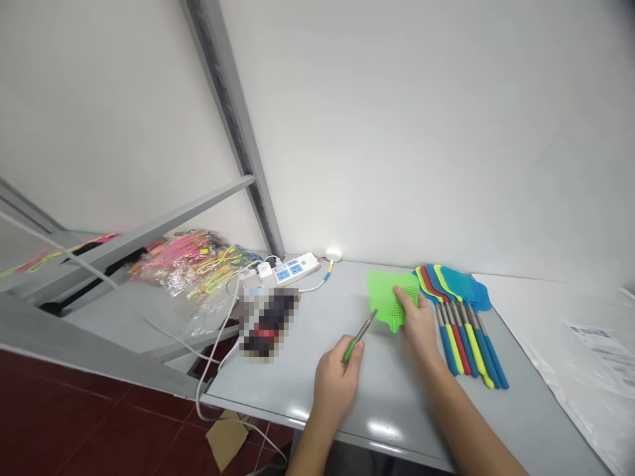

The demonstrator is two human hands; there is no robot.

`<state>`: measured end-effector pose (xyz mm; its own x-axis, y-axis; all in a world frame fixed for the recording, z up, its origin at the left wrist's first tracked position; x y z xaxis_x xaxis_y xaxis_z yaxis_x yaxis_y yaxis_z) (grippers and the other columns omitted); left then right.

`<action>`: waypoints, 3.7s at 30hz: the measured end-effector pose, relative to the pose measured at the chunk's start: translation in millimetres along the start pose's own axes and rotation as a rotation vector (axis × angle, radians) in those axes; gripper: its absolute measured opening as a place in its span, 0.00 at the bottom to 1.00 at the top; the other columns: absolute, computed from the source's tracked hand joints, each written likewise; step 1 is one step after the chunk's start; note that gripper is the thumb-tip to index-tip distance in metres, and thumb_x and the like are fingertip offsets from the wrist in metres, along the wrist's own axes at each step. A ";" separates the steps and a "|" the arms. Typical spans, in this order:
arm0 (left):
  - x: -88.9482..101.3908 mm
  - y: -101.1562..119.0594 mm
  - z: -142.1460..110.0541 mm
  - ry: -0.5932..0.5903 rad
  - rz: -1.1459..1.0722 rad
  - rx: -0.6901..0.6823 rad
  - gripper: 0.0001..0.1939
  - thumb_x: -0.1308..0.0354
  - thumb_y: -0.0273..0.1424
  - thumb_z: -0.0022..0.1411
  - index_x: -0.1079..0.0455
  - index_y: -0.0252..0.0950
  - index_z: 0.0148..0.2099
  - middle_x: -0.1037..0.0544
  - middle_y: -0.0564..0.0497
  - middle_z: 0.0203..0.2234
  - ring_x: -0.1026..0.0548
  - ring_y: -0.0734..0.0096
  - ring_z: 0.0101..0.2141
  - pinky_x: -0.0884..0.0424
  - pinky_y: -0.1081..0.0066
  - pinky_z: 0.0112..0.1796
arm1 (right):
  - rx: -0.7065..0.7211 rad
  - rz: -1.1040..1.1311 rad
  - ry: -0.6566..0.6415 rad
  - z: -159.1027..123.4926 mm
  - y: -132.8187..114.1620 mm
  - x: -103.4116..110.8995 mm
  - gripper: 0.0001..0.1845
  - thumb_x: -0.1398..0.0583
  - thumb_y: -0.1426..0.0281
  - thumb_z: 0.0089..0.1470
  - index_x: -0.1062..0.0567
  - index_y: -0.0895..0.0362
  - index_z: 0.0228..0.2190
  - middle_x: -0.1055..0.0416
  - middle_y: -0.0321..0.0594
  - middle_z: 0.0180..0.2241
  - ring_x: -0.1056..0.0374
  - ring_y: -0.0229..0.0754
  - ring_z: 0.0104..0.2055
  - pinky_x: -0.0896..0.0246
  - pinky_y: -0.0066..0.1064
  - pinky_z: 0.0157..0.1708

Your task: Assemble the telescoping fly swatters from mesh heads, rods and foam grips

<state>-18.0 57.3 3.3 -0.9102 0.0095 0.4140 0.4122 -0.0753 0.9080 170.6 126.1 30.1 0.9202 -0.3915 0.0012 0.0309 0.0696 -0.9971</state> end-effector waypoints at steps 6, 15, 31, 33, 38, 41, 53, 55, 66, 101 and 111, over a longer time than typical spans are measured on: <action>-21.0 12.8 -2.7 -0.113 0.156 -0.045 0.16 0.54 0.43 0.69 0.34 0.40 0.34 0.39 0.58 0.19 0.40 0.73 0.23 0.48 0.74 0.26 | -0.013 0.273 0.375 -24.0 3.5 48.7 0.26 0.45 0.53 0.57 0.31 0.56 0.50 0.26 0.44 0.43 0.28 0.44 0.40 0.34 0.32 0.33; -43.4 27.5 -3.4 -0.216 0.287 -0.182 0.15 0.56 0.40 0.71 0.33 0.41 0.37 0.33 0.56 0.20 0.35 0.69 0.23 0.44 0.72 0.27 | 0.200 0.306 0.472 -50.5 -13.4 67.3 0.13 0.46 0.57 0.62 0.36 0.52 0.42 0.32 0.33 0.27 0.37 0.36 0.19 0.40 0.31 0.20; -45.2 25.9 -5.1 -0.255 0.358 -0.207 0.15 0.58 0.40 0.72 0.32 0.41 0.40 0.28 0.54 0.24 0.30 0.68 0.26 0.43 0.72 0.29 | 0.230 0.308 0.433 -52.6 -14.1 69.4 0.09 0.47 0.59 0.63 0.38 0.50 0.41 0.33 0.34 0.29 0.37 0.36 0.19 0.41 0.31 0.19; -45.3 25.9 -5.1 -0.257 0.359 -0.211 0.15 0.58 0.40 0.72 0.32 0.41 0.40 0.28 0.54 0.24 0.31 0.68 0.26 0.43 0.71 0.29 | 0.224 0.307 0.422 -51.7 -14.3 68.6 0.09 0.47 0.59 0.63 0.38 0.50 0.41 0.33 0.33 0.28 0.37 0.36 0.19 0.41 0.31 0.19; -44.9 25.2 -5.1 -0.259 0.355 -0.201 0.15 0.58 0.40 0.71 0.32 0.42 0.40 0.29 0.55 0.22 0.31 0.68 0.25 0.44 0.71 0.28 | 0.211 0.297 0.419 -51.7 -14.5 66.8 0.11 0.48 0.57 0.63 0.39 0.50 0.40 0.34 0.31 0.25 0.40 0.35 0.16 0.39 0.32 0.20; -44.5 24.5 -5.2 -0.256 0.349 -0.195 0.15 0.57 0.40 0.71 0.32 0.42 0.40 0.29 0.55 0.23 0.31 0.68 0.25 0.43 0.71 0.29 | 0.191 0.326 0.419 -52.0 -12.1 66.4 0.10 0.47 0.57 0.63 0.39 0.50 0.39 0.34 0.29 0.24 0.40 0.33 0.15 0.40 0.31 0.19; -43.5 27.0 -7.0 -0.216 0.371 -0.228 0.14 0.56 0.39 0.71 0.32 0.41 0.40 0.29 0.54 0.23 0.31 0.69 0.26 0.42 0.72 0.29 | 0.193 0.369 0.394 -52.6 -14.1 64.8 0.10 0.47 0.58 0.64 0.39 0.50 0.38 0.33 0.26 0.23 0.41 0.30 0.13 0.43 0.27 0.16; -43.7 27.3 -7.4 -0.209 0.381 -0.234 0.14 0.56 0.39 0.71 0.32 0.41 0.40 0.28 0.54 0.24 0.31 0.68 0.26 0.41 0.72 0.29 | 0.190 0.371 0.394 -52.7 -13.9 64.7 0.10 0.47 0.58 0.64 0.39 0.50 0.38 0.34 0.25 0.23 0.42 0.30 0.13 0.42 0.27 0.16; -29.7 39.8 -11.7 -0.330 0.417 -0.136 0.16 0.57 0.41 0.71 0.35 0.42 0.35 0.31 0.54 0.21 0.34 0.67 0.23 0.47 0.71 0.26 | 0.147 0.367 0.370 -53.0 -10.4 62.6 0.11 0.46 0.57 0.63 0.39 0.50 0.38 0.35 0.24 0.22 0.44 0.29 0.12 0.43 0.25 0.14; -34.1 57.0 -35.4 -0.474 -0.070 0.099 0.23 0.59 0.49 0.69 0.35 0.37 0.35 0.47 0.59 0.20 0.46 0.74 0.23 0.50 0.72 0.26 | -0.103 0.425 -0.122 -64.5 -20.8 42.3 0.22 0.37 0.59 0.55 0.42 0.53 0.21 0.54 0.21 0.13 0.57 0.29 0.15 0.49 0.27 0.16; -39.8 65.5 -29.5 -0.548 -0.112 0.052 0.18 0.59 0.45 0.71 0.36 0.39 0.38 0.38 0.57 0.23 0.39 0.72 0.27 0.43 0.74 0.29 | -0.268 0.364 -0.312 -71.5 4.3 34.4 0.21 0.37 0.53 0.54 0.27 0.59 0.29 0.45 0.26 0.13 0.45 0.32 0.17 0.46 0.28 0.21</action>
<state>44.0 22.6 44.3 -0.8007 0.5323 0.2750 0.3279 0.0053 0.9447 174.5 47.3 20.3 0.9260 -0.0925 -0.3659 -0.3744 -0.1018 -0.9217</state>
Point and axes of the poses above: each hand's wrist, its own z-axis towards the middle knuckle, its own x-axis out of the back of the hand, y = z × x, the point moved 6 cm from there along z, towards the middle knuckle
